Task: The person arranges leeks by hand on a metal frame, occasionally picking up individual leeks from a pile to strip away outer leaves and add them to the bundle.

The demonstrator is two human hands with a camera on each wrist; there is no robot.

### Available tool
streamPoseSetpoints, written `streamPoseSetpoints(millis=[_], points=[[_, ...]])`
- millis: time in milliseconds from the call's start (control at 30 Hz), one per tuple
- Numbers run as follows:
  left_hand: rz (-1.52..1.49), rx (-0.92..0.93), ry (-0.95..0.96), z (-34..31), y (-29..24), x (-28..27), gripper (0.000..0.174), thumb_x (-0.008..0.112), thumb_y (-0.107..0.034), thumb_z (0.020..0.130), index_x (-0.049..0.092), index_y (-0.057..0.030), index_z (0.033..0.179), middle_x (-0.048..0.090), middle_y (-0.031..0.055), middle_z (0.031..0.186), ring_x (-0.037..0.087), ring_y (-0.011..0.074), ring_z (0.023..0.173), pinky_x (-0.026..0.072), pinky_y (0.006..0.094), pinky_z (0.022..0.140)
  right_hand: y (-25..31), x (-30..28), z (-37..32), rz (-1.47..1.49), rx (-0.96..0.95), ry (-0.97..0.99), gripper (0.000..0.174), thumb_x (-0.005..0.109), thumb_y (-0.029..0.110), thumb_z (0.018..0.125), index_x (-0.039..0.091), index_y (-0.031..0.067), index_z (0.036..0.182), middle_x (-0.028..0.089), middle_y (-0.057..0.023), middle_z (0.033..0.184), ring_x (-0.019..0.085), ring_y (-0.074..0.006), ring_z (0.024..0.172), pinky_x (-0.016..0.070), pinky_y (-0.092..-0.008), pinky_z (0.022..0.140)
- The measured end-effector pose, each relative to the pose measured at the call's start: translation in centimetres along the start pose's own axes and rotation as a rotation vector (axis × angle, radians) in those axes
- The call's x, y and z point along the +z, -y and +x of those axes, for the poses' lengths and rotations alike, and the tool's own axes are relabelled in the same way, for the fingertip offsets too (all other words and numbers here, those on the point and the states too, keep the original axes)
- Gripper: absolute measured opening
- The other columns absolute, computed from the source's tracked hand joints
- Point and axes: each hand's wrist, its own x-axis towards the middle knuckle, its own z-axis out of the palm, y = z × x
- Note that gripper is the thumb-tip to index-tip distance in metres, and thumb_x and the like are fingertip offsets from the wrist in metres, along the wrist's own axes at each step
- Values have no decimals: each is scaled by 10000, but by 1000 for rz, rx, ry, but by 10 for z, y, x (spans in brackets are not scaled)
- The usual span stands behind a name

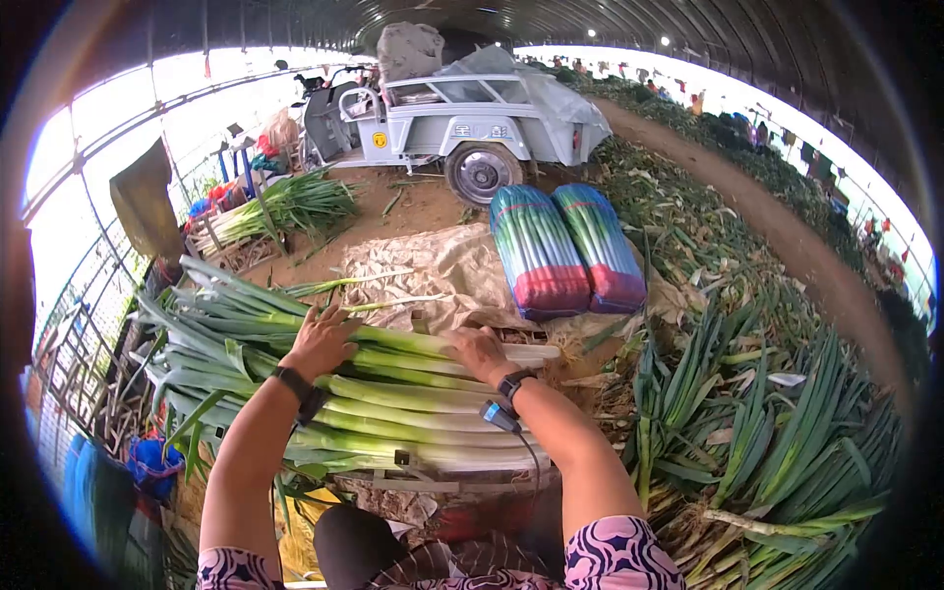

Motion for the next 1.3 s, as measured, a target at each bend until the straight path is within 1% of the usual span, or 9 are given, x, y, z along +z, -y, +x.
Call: streamPoseSetpoints(millis=[67, 200, 300, 433, 533, 733, 1000, 1133, 1300], points=[[-54, -72, 203, 17, 9, 12, 426, 689, -294, 808, 615, -166, 1208, 550, 97, 1275, 506, 266, 1232, 334, 480, 1057, 0, 3, 3, 16, -25, -45, 317, 602, 340, 914, 602, 156, 1172, 675, -78, 978, 637, -272, 976, 418, -469, 845], [52, -26, 211, 15, 21, 12, 420, 723, -331, 778, 630, -196, 1165, 610, 59, 1104, 546, 241, 1137, 397, 420, 986, 20, 17, 4, 15, 48, 11, 313, 590, 312, 926, 596, 141, 1188, 656, -133, 1040, 620, -307, 1024, 430, -460, 867], [-64, -11, 130, 11, 25, 8, 502, 778, -237, 708, 636, -205, 1188, 586, 56, 993, 563, 247, 1030, 423, 401, 918, 23, 34, -13, -12, 94, 15, 334, 596, 258, 924, 580, 148, 1239, 602, -202, 1107, 587, -364, 1031, 445, -457, 884], [-118, 33, 180, 20, 28, 12, 480, 791, -224, 692, 675, -212, 1157, 585, 51, 933, 569, 257, 1003, 425, 406, 883, 4, 23, -38, 29, 133, 27, 387, 607, 173, 899, 599, 216, 1284, 582, -139, 1009, 569, -318, 979, 476, -429, 846], [-56, -26, 323, 28, 18, 5, 451, 759, -252, 746, 659, -247, 1186, 619, 54, 1009, 572, 235, 1059, 414, 398, 916, -20, 11, -58, -25, 221, 45, 367, 620, 168, 885, 634, 243, 1245, 576, -121, 1026, 565, -311, 954, 485, -436, 827], [12, 73, 260, 18, 18, 20, 340, 649, -281, 837, 639, -232, 1174, 583, 76, 1067, 549, 252, 1097, 405, 434, 910, -33, -20, -90, -112, 383, 80, 267, 626, 179, 869, 667, 228, 1129, 577, -144, 1067, 552, -363, 1107, 525, -445, 844], [-8, 55, 327, 21, 14, 15, 369, 659, -303, 846, 643, -224, 1207, 573, 74, 1038, 539, 248, 1078, 399, 430, 907, -45, -19, -94, -195, 299, 7, 209, 635, 178, 875, 639, 93, 1065, 579, -156, 1056, 584, -353, 1063, 540, -437, 826], [-32, 56, 365, 26, 9, 6, 357, 674, -281, 838, 658, -222, 1189, 593, 112, 1045, 602, 290, 981, 482, 422, 832, -47, -32, -105, -122, 422, 83, 191, 606, 166, 897, 642, 109, 1076, 580, -172, 1101, 632, -360, 964, 542, -427, 807], [-29, 84, 383, 32, 8, 10, 346, 682, -264, 837, 661, -222, 1180, 599, 132, 1025, 616, 314, 936, 502, 429, 804, -61, -32, -112, -178, 362, 159, 144, 560, 100, 898, 656, 90, 1005, 536, -172, 1178, 609, -348, 1015, 533, -415, 826]])
